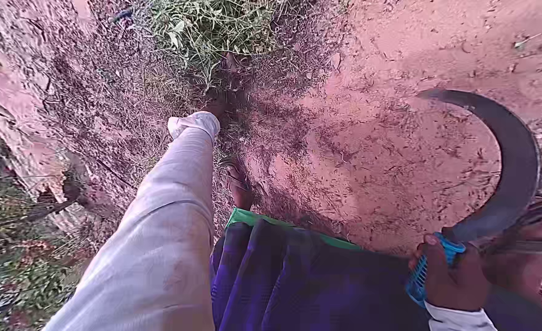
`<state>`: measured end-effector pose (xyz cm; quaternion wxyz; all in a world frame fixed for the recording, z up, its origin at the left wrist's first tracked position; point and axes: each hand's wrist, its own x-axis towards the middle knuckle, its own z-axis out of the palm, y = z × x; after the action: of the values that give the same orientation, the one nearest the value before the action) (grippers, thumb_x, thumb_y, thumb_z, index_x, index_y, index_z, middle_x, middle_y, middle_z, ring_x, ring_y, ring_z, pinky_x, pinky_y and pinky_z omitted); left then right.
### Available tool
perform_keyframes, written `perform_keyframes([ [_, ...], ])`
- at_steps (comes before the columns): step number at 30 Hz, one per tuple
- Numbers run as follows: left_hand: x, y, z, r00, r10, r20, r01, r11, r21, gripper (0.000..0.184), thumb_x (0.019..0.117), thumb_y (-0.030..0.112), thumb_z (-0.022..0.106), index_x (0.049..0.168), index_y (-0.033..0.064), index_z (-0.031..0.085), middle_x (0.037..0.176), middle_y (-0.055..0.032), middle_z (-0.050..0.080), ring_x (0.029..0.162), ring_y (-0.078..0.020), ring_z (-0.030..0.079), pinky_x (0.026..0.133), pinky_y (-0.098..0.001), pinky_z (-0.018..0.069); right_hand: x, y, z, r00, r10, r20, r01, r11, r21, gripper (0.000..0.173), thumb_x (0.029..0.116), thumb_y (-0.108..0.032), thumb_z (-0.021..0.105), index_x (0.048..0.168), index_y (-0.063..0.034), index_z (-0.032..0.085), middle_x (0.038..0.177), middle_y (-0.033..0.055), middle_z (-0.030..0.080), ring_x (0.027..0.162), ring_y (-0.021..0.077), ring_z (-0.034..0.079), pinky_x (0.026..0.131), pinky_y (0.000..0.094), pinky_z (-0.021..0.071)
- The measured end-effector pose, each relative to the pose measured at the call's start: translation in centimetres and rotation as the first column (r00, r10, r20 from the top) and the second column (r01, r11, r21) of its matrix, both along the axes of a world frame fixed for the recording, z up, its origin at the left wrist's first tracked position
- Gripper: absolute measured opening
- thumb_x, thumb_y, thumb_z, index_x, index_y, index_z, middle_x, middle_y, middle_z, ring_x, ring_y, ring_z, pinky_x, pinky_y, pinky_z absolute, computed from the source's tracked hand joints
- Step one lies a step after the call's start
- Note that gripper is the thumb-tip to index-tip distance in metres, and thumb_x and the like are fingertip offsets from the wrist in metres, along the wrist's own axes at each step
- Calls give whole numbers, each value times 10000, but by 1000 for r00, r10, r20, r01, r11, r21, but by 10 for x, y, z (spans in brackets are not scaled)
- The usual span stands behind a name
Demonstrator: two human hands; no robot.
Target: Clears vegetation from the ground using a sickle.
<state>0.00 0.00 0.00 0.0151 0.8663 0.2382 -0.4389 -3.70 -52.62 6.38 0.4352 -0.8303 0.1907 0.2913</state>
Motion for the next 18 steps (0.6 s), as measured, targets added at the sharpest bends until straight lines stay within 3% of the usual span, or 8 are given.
perform_keyframes([
  [2, 21, -5, 9, 966, 215, -147, -219, 976, -16, 395, 1055, 135, 560, 1424, -5, 574, 1448, -322, 546, 1389, -511, 487, 1151, -678, 352, 3, 0, 5, 1000, -6, 28, 6, 1000, 3, 558, 995, -312, 548, 1223, 191, 471, 654, -43, 537, 485, -60, 530, 478, 151, 492],
  [4, 32, -27, 20, 909, 417, 27, -411, 903, -123, 360, 1035, 47, 566, 1390, 42, 630, 1424, -260, 600, 1370, -434, 542, 1161, -605, 393, 8, 1, 7, 999, 10, 49, -10, 1000, -11, 595, 995, -338, 543, 1245, 200, 488, 670, 24, 570, 492, -10, 537, 485, 205, 491],
  [6, 36, -70, 40, 780, 621, 76, -577, 762, -293, 350, 1051, 15, 544, 1395, -19, 593, 1424, -234, 605, 1344, -338, 576, 1157, -466, 426, 12, -1, 11, 997, 35, 62, -34, 999, -10, 620, 988, -381, 545, 1231, 189, 528, 681, 115, 608, 494, 114, 569, 490, 326, 508],
  [8, 45, -120, 61, 682, 725, -97, -713, 630, -308, 380, 1079, 52, 507, 1450, -33, 523, 1474, -247, 547, 1359, -333, 541, 1134, -453, 422, 23, -2, 23, 995, 56, 86, -58, 998, 26, 638, 974, -410, 553, 1212, 182, 557, 689, 203, 632, 507, 259, 609, 505, 456, 512],
  [10, 53, -174, 83, 603, 758, -248, -797, 554, -241, 402, 1099, 112, 478, 1488, 11, 489, 1509, -228, 514, 1368, -342, 524, 1104, -510, 425, 43, -5, 42, 996, 79, 45, -83, 993, 81, 654, 961, -440, 548, 1216, 161, 570, 679, 212, 643, 524, 323, 636, 517, 513, 519],
  [14, 67, -277, 118, 652, 728, -214, -758, 629, -173, 506, 1077, 139, 565, 1552, 54, 415, 1600, -247, 398, 1429, -427, 462, 1117, -606, 417, 107, -23, 79, 928, 248, -278, -196, 960, 202, 562, 1048, -368, 575, 1332, 115, 532, 913, 316, 691, 870, 491, 694, 797, 630, 520],
  [16, 71, -314, 125, 686, 721, -96, -723, 661, -203, 602, 1039, 125, 632, 1577, 48, 375, 1649, -245, 323, 1487, -417, 399, 1189, -563, 364, 130, -27, 92, 850, 325, -414, -261, 943, 205, 588, 1068, -396, 543, 1392, 92, 491, 1045, 322, 696, 1031, 481, 687, 916, 607, 508],
  [18, 82, -342, 133, 681, 732, -12, -712, 658, -245, 607, 1027, 98, 643, 1566, 16, 376, 1640, -268, 327, 1471, -427, 424, 1200, -529, 372, 139, -25, 109, 823, 293, -486, -220, 954, 202, 605, 1072, -399, 531, 1422, 88, 453, 1088, 320, 691, 1072, 468, 681, 941, 585, 509],
])
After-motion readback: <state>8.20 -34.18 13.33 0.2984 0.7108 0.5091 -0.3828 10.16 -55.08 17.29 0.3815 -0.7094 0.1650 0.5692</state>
